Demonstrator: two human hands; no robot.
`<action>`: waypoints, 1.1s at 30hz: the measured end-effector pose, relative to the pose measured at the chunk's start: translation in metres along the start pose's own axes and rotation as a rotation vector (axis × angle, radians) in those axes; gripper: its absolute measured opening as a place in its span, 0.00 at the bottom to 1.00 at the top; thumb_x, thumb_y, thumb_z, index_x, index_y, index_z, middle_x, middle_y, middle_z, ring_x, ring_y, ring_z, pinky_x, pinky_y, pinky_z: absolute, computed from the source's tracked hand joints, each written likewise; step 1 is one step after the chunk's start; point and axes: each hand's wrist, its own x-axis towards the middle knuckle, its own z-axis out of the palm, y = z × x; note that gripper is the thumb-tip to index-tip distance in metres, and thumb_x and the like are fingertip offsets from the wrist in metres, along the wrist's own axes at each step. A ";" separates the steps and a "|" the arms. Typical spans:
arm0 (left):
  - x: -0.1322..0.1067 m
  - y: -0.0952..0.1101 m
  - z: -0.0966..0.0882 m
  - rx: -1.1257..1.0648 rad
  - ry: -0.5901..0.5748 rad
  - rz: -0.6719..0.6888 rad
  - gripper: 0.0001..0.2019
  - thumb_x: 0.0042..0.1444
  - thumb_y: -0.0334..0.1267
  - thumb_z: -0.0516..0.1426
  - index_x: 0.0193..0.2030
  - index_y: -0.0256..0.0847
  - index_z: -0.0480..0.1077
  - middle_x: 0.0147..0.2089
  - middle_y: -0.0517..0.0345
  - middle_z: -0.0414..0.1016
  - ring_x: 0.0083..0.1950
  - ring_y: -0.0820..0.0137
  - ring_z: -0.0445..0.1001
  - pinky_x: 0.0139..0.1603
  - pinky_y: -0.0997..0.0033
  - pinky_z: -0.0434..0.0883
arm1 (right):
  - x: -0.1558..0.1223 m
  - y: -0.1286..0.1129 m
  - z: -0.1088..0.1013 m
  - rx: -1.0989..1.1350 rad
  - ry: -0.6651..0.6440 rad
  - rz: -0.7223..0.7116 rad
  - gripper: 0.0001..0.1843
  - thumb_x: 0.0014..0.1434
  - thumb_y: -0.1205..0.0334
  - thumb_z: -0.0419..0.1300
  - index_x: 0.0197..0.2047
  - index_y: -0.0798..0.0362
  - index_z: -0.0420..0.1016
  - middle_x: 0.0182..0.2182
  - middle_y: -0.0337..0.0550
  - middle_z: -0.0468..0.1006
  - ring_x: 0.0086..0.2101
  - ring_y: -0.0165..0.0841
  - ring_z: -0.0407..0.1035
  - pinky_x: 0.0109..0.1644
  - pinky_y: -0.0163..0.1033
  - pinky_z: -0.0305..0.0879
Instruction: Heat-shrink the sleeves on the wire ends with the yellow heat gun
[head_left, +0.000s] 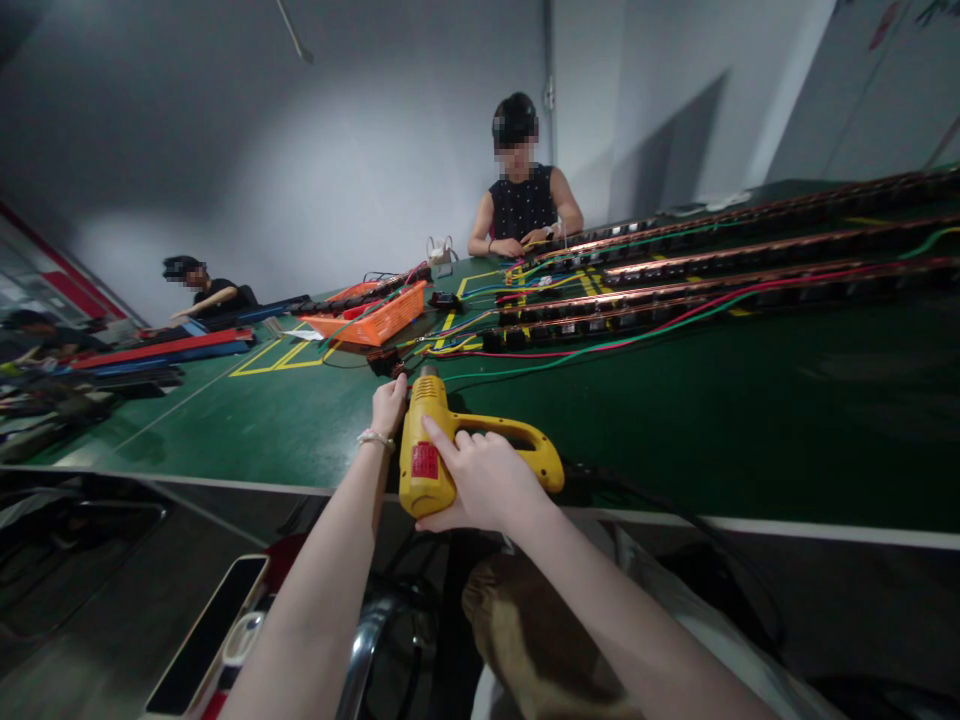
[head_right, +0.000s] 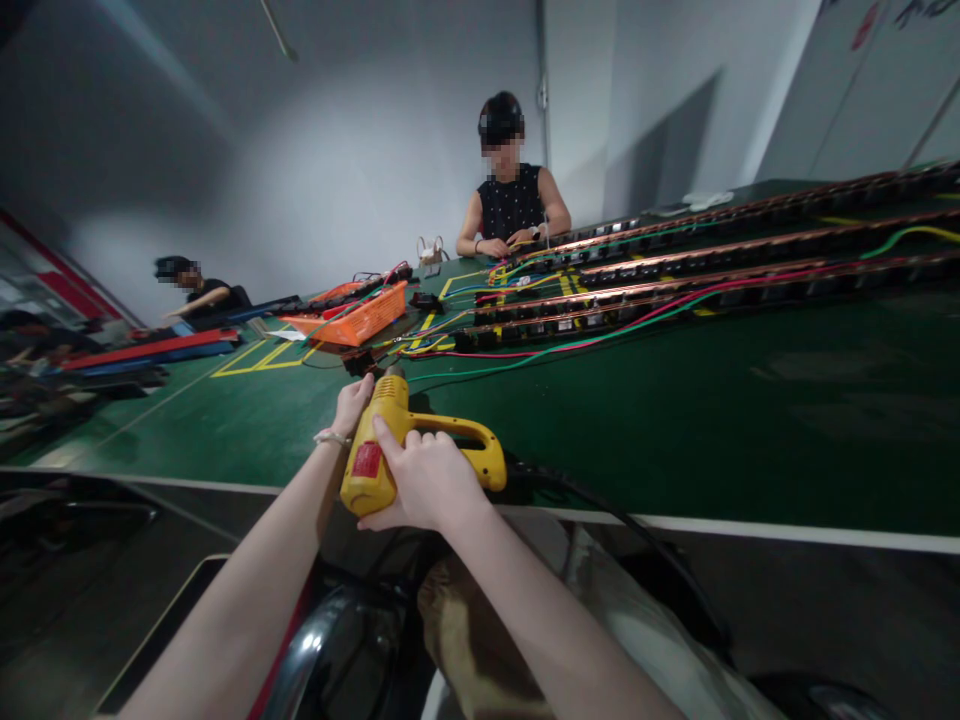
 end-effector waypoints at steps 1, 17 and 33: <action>-0.001 0.001 -0.001 -0.003 0.000 -0.007 0.22 0.54 0.52 0.46 0.15 0.41 0.52 0.17 0.63 0.51 0.23 0.75 0.50 0.23 0.73 0.49 | 0.000 0.000 0.001 0.001 0.004 -0.001 0.66 0.40 0.22 0.52 0.69 0.61 0.40 0.39 0.56 0.73 0.38 0.46 0.71 0.41 0.46 0.62; 0.002 -0.010 0.003 -0.061 0.039 -0.012 0.22 0.53 0.54 0.45 0.17 0.41 0.57 0.17 0.62 0.56 0.21 0.75 0.55 0.23 0.73 0.54 | -0.020 0.027 -0.017 0.026 -0.015 -0.086 0.62 0.43 0.24 0.51 0.68 0.61 0.43 0.38 0.54 0.75 0.36 0.45 0.71 0.41 0.45 0.61; 0.004 -0.014 0.007 -0.062 0.059 0.010 0.22 0.56 0.52 0.46 0.17 0.41 0.58 0.16 0.62 0.59 0.20 0.74 0.59 0.25 0.73 0.56 | -0.072 0.085 -0.047 -0.105 -0.002 0.183 0.58 0.45 0.30 0.57 0.68 0.59 0.44 0.41 0.53 0.76 0.39 0.46 0.72 0.42 0.47 0.65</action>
